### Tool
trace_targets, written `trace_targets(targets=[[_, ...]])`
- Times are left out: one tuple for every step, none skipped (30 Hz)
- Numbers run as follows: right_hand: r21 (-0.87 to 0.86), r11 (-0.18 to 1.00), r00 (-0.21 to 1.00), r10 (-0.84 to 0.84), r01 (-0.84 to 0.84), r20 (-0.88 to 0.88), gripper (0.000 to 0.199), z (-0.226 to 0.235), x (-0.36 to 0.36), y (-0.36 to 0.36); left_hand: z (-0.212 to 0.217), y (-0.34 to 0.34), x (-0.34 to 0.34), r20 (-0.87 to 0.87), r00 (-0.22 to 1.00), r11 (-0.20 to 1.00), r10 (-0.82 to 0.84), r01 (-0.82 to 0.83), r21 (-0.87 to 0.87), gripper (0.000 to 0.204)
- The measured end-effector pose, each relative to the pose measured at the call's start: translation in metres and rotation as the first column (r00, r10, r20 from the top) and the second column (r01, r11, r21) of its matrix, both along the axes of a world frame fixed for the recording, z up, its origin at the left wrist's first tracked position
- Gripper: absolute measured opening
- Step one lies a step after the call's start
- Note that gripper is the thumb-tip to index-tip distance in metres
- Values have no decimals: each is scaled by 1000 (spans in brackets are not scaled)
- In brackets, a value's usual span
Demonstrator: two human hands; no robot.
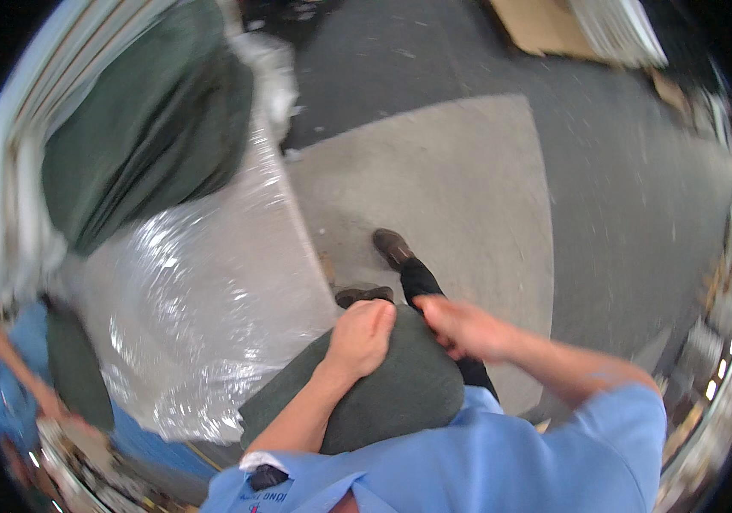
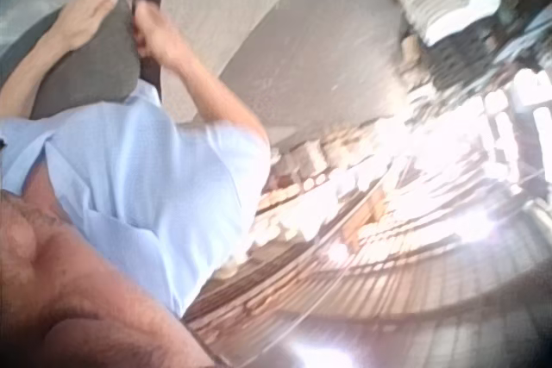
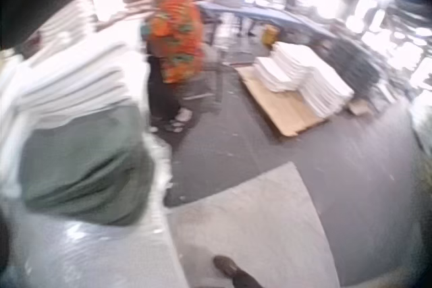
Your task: The person inserts white foam inserts into green fabric covers at a work table. They repeatedly pick up a foam piece, open a cover, insert the foam, and place the finished cushion on a stack. Other workers are visible nearby performing similar tasks.
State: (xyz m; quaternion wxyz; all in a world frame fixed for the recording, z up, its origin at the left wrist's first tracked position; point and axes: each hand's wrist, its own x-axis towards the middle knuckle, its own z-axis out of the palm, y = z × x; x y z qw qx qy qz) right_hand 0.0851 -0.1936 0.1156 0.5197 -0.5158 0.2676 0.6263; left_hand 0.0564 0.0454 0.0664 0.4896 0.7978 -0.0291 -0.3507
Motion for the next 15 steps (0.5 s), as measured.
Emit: trace_targets(targets=[[-82, 965, 926, 261, -248, 273, 71, 15, -14, 8, -5, 0, -2, 72, 997, 999, 38, -35, -36, 29], [-206, 872, 714, 483, -443, 507, 72, 24, -20, 17, -9, 0, -7, 139, 987, 995, 81, -72, -67, 29], [-221, 847, 732, 530, -484, 429, 72, 25, -5, 30, -12, -2, -8, 265, 943, 978, 200, -175, -115, 31], [-238, 821, 744, 570, -519, 347, 71, 24, 9, 47, -13, -2, -9, 387, 872, 953, 299, -253, -166, 35], [-262, 792, 747, 609, -552, 266, 71, 21, 22, 64, -12, -1, -8, 352, 876, 941, 331, -276, -197, 40], [-238, 791, 745, 611, -564, 268, 68, 3, 24, 67, -10, -1, -5, 319, 874, 924, 367, -301, -237, 47], [-218, 789, 744, 614, -575, 262, 65, -27, 22, 61, -9, 0, -4, 322, 855, 905, 407, -332, -266, 49], [-194, 796, 753, 605, -573, 259, 63, -47, 25, 63, -9, 4, -2, 329, 840, 893, 432, -346, -289, 52], [-178, 804, 777, 594, -567, 209, 59, -51, 37, 70, -8, 4, 1, 335, 819, 874, 466, -367, -319, 54], [-170, 823, 810, 566, -542, 153, 56, -51, 44, 77, -8, 4, 5, 363, 812, 881, 456, -356, -311, 55], [-161, 836, 836, 542, -524, 90, 52, -50, 47, 84, -6, 6, 4, 386, 805, 887, 451, -354, -298, 57], [-129, 815, 813, 576, -565, 79, 49, -47, 53, 89, -4, 6, 3, 409, 797, 892, 444, -351, -284, 59], [-95, 792, 789, 610, -604, 71, 46, -42, 61, 94, -1, 4, 1, 562, 695, 892, 447, -391, -227, 54], [-66, 791, 789, 612, -609, 58, 46, -44, 69, 100, 19, 16, 5, 513, 775, 928, 370, -288, -235, 49], [-39, 786, 785, 618, -617, 32, 46, -46, 76, 106, 41, 26, 4, 459, 841, 949, 287, -186, -254, 45]])
